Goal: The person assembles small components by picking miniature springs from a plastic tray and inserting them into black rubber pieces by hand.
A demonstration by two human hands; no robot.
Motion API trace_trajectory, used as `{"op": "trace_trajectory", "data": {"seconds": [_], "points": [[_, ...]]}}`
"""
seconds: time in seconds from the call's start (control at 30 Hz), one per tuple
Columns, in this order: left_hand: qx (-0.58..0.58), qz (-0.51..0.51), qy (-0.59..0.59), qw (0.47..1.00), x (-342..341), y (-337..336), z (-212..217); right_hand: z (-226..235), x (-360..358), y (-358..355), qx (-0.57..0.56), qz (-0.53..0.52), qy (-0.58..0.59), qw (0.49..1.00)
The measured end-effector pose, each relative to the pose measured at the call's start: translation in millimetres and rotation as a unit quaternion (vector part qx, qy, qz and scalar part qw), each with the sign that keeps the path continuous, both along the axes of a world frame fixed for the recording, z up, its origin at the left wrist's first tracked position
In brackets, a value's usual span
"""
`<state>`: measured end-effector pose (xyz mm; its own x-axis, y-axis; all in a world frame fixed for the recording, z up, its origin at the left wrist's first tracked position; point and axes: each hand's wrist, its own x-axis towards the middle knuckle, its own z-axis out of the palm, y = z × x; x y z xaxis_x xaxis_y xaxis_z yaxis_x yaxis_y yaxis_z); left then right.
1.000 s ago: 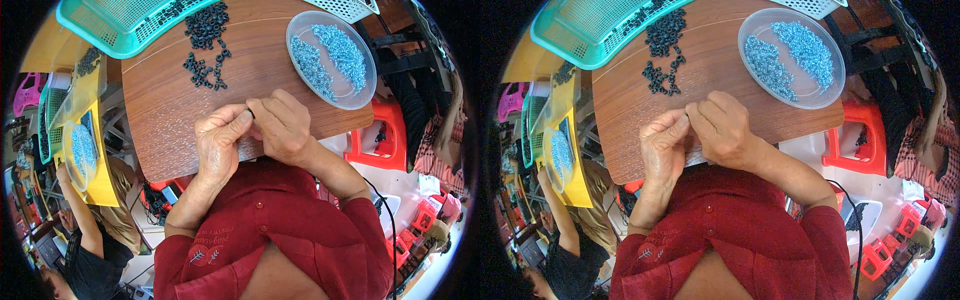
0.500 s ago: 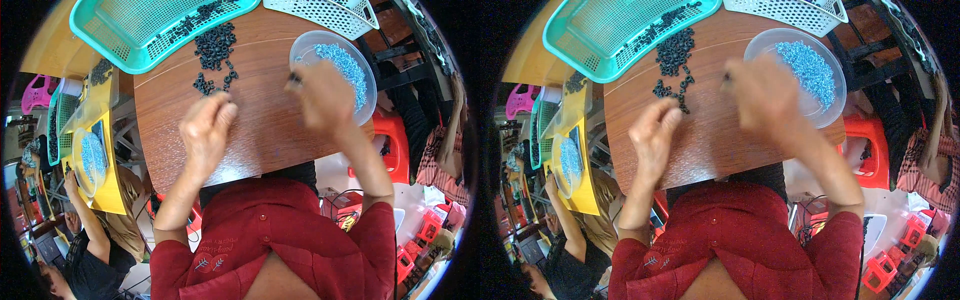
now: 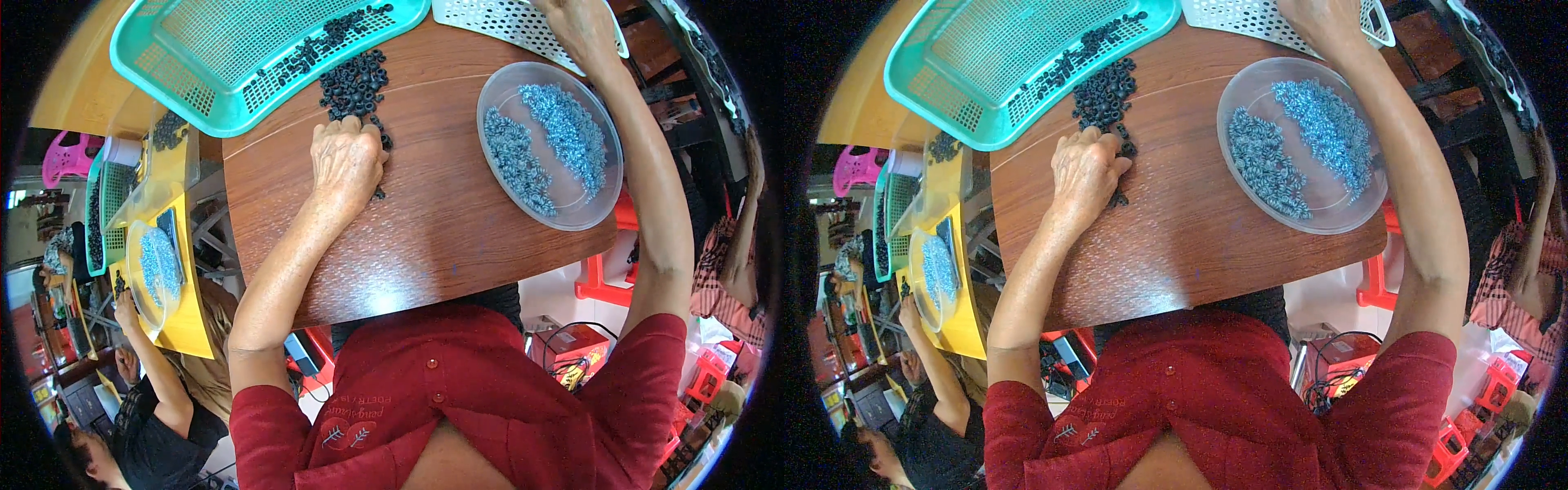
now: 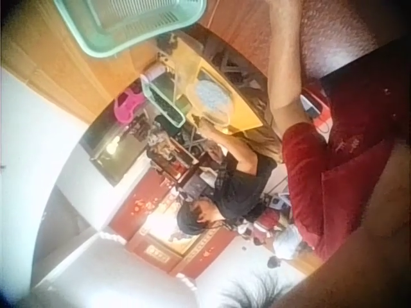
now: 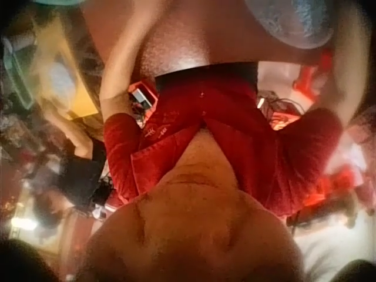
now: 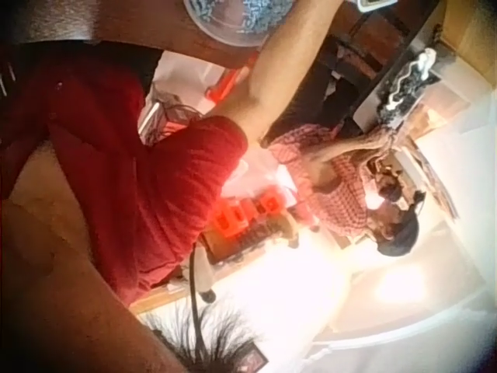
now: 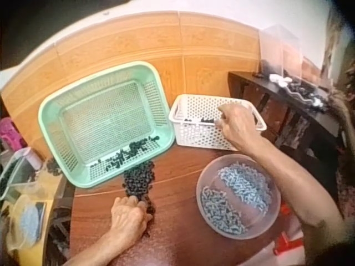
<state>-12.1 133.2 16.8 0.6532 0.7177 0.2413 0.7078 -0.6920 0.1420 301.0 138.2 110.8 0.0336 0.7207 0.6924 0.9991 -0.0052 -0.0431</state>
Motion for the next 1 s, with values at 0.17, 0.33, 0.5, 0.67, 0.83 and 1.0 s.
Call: {"op": "trace_trajectory", "data": {"seconds": [0.17, 0.33, 0.5, 0.67, 0.83, 1.0], "points": [[-0.018, 0.003, -0.127, 0.992, -9, -15, 28, -7, -47, -48, 0.009, 0.136, 0.06, 0.989], [-0.518, 0.034, -0.521, 0.677, -17, -48, 43, -29, -103, -106, -0.04, 0.246, 0.243, 0.938], [-0.559, 0.005, -0.618, 0.554, -15, -74, 38, -48, -142, -135, -0.061, 0.304, 0.366, 0.877], [-0.566, -0.002, -0.632, 0.529, -13, -91, 40, -51, -162, -147, -0.009, 0.31, 0.349, 0.885], [-0.541, 0.007, -0.642, 0.543, -11, -107, 38, -59, -168, -152, 0.053, 0.291, 0.26, 0.919], [-0.531, 0.018, -0.654, 0.539, -10, -116, 35, -62, -174, -159, 0.062, 0.275, 0.25, 0.926]]}}
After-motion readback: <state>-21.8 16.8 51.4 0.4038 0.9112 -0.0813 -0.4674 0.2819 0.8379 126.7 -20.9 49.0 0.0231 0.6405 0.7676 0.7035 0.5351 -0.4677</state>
